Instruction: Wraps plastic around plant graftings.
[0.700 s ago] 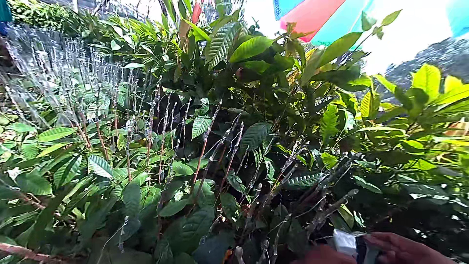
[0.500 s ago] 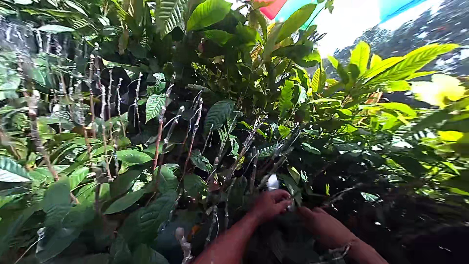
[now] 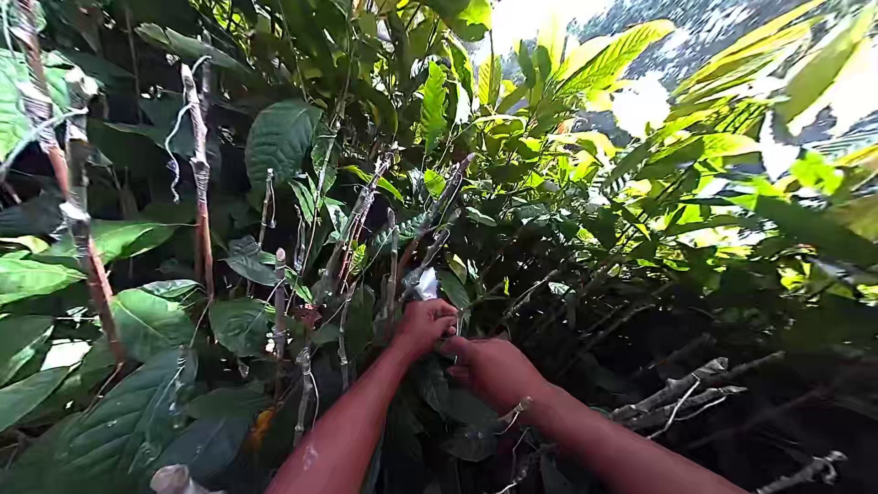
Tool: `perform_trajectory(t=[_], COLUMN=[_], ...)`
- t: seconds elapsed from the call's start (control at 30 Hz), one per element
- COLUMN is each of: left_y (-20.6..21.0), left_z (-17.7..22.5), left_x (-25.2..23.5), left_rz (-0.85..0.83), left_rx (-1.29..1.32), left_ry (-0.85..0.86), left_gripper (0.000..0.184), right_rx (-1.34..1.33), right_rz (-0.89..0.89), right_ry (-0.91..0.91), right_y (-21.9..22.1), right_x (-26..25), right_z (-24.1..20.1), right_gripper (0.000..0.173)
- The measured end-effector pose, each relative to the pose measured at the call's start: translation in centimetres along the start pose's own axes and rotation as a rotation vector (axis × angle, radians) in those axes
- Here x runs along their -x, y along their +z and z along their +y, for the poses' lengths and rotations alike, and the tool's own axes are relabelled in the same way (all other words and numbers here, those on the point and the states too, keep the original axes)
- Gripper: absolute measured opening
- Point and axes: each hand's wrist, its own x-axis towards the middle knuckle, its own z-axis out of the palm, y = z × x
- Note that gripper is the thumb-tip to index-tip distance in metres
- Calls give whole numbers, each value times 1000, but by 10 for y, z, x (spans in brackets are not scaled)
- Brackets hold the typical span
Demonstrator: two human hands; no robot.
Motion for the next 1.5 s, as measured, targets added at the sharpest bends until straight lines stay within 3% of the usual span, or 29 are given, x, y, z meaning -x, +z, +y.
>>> perform_trajectory(t=[0.07, 0.17, 0.2, 0.27, 0.33, 0.47, 0.7, 0.83, 0.9, 0.97, 1.03, 1.13, 1.23, 1.3, 1.37, 1.5], left_y=[8, 21, 20, 9, -2, -6, 2, -1, 6, 17, 30, 40, 37, 27, 19, 20], left_z=[6, 2, -1, -2, 0, -3, -7, -7, -3, -1, -2, -4, -15, -17, -14, -7], left_x=[8, 14, 14, 11, 8, 6, 3, -1, -1, -1, 2, 18, 22, 22, 21, 20], left_rz=[-94, -257, -225, -98, -30, 39, 31, -60, 1, 19, -48, -211, -376, -319, -245, -213], left_rx=[-85, -160, -132, -11, 127, 244, 283, 50, 29, 26, -25, -133, -243, -189, -59, 101], left_ry=[74, 121, 117, 44, -38, -13, -14, -54, -101, -128, -83, 98, 152, 162, 116, 47], left_gripper=[22, 23, 23, 25, 33, 22, 20, 27, 21, 19, 19, 24, 24, 26, 27, 24], right_rx=[-144, -528, -573, -394, -165, 129, -34, -205, -211, -92, -38, -316, -696, -493, -174, -60], right_rz=[-23, -27, -6, -12, -11, 163, -139, 15, 87, 130, 79, 41, 56, 112, 90, -7], right_ry=[-101, -19, 44, 108, 117, 122, 232, 286, 327, 250, 164, 49, 69, 137, 231, 273], right_y=[-31, -60, -54, -31, -5, 24, 44, 48, 51, 54, 46, 6, -16, 0, 24, 57], right_x=[-8, -40, -48, -58, -55, -38, -46, -28, -14, -3, 3, 3, 3, 5, 5, -9], right_z=[-8, 55, 82, 103, 95, 73, 85, 58, 42, 26, 10, 16, 74, 100, 97, 89], right_gripper=[25, 31, 35, 42, 45, 45, 62, 33, 35, 42, 35, 27, 37, 43, 45, 50])
